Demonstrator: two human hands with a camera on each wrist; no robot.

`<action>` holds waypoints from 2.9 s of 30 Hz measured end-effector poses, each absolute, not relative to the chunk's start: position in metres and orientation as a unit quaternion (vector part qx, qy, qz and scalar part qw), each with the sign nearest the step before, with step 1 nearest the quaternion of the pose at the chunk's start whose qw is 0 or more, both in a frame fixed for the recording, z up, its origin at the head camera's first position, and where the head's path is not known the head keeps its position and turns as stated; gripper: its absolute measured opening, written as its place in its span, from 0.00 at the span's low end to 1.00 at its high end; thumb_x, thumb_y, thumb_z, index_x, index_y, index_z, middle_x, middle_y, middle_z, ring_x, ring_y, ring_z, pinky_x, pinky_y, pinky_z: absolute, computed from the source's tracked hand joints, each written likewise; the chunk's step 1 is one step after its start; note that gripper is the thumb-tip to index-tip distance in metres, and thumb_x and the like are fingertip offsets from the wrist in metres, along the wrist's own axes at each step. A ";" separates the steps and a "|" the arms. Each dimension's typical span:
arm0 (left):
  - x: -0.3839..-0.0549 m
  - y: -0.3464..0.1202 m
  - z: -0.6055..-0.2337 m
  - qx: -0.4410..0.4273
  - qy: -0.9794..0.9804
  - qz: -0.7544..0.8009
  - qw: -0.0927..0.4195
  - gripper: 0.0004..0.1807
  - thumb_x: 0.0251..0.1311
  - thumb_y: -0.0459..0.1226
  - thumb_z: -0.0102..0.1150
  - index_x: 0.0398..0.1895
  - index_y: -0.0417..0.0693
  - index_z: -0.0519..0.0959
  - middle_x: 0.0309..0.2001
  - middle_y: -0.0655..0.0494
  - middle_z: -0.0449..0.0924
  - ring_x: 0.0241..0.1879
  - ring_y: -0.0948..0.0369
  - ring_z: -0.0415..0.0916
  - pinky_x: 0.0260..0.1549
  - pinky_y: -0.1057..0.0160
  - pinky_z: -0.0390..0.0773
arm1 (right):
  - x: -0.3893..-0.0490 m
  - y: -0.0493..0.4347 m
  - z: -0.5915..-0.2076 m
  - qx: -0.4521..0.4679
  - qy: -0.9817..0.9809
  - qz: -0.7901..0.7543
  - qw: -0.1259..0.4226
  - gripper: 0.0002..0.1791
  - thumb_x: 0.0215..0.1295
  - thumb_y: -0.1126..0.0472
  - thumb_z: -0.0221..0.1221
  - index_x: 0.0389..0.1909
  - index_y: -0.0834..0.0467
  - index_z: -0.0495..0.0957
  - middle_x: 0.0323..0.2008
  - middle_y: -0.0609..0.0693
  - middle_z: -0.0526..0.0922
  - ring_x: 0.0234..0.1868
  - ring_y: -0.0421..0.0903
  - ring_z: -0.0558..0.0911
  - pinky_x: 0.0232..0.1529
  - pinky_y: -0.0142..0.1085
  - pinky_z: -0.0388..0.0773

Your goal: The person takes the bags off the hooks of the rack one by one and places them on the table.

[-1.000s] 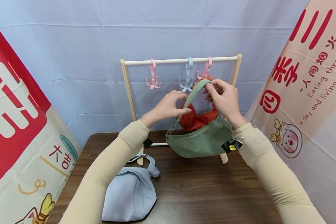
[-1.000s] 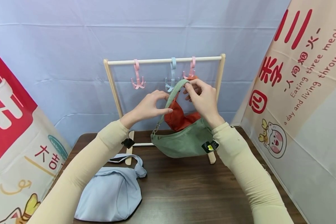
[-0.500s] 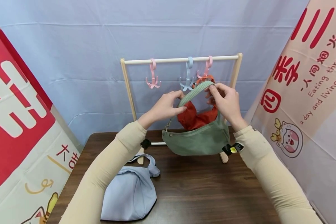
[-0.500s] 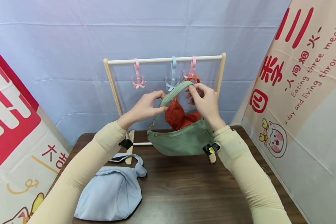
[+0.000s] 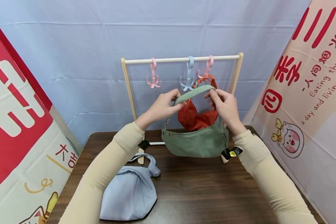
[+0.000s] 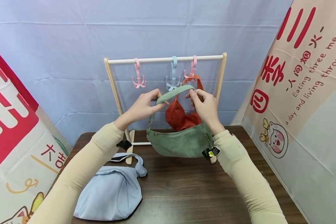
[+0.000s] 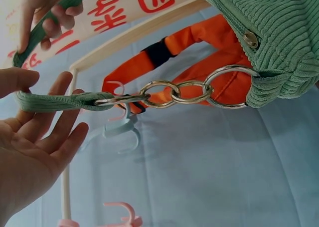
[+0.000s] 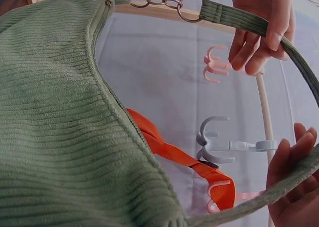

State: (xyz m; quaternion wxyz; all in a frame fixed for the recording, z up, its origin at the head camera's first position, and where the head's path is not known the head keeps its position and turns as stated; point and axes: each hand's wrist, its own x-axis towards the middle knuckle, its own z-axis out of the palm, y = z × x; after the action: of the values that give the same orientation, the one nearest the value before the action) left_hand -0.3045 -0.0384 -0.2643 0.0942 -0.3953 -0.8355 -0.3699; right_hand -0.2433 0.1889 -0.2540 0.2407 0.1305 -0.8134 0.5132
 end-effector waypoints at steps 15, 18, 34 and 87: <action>-0.301 -0.044 -0.269 -0.374 -0.836 -0.394 0.070 0.02 0.63 0.37 0.53 0.34 0.52 0.70 0.33 0.59 0.85 0.22 0.60 0.73 0.24 0.66 0.66 | -0.242 0.190 -0.269 0.121 -0.816 0.519 0.223 0.19 0.72 0.52 0.50 0.30 0.62 0.80 0.17 0.56 0.69 0.15 0.38 0.67 0.18 0.31 0.65; -0.300 -0.045 -0.270 -0.373 -0.836 -0.395 0.071 0.03 0.64 0.38 0.54 0.34 0.52 0.70 0.31 0.59 0.85 0.22 0.58 0.73 0.23 0.66 0.66 | -0.241 0.190 -0.271 0.118 -0.820 0.512 0.225 0.19 0.72 0.51 0.50 0.29 0.60 0.79 0.17 0.60 0.69 0.15 0.38 0.66 0.18 0.31 0.65; -0.298 -0.051 -0.279 -0.324 -0.829 -0.448 0.081 0.05 0.63 0.38 0.54 0.32 0.50 0.69 0.25 0.50 0.82 0.22 0.60 0.75 0.24 0.64 0.70 | -0.265 0.207 -0.301 0.108 -0.784 0.590 0.161 0.14 0.66 0.48 0.57 0.25 0.50 0.79 0.11 0.41 0.62 0.14 0.40 0.62 0.18 0.35 0.62; -0.300 -0.063 -0.286 -0.248 -0.791 -0.556 0.059 0.13 0.55 0.44 0.66 0.25 0.47 0.75 0.14 0.59 0.56 0.17 0.62 0.50 0.20 0.65 0.53 | -0.262 0.220 -0.313 0.087 -0.685 0.722 0.046 0.14 0.65 0.52 0.59 0.22 0.51 0.73 0.12 0.41 0.56 0.15 0.38 0.55 0.26 0.39 0.46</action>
State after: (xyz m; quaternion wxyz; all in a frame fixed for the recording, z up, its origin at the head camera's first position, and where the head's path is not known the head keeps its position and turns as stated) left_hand -0.2997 -0.0632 -0.2856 0.0591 -0.2483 -0.7907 -0.5565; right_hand -0.2620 0.2201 -0.3134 0.0460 0.0868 -0.6851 0.7218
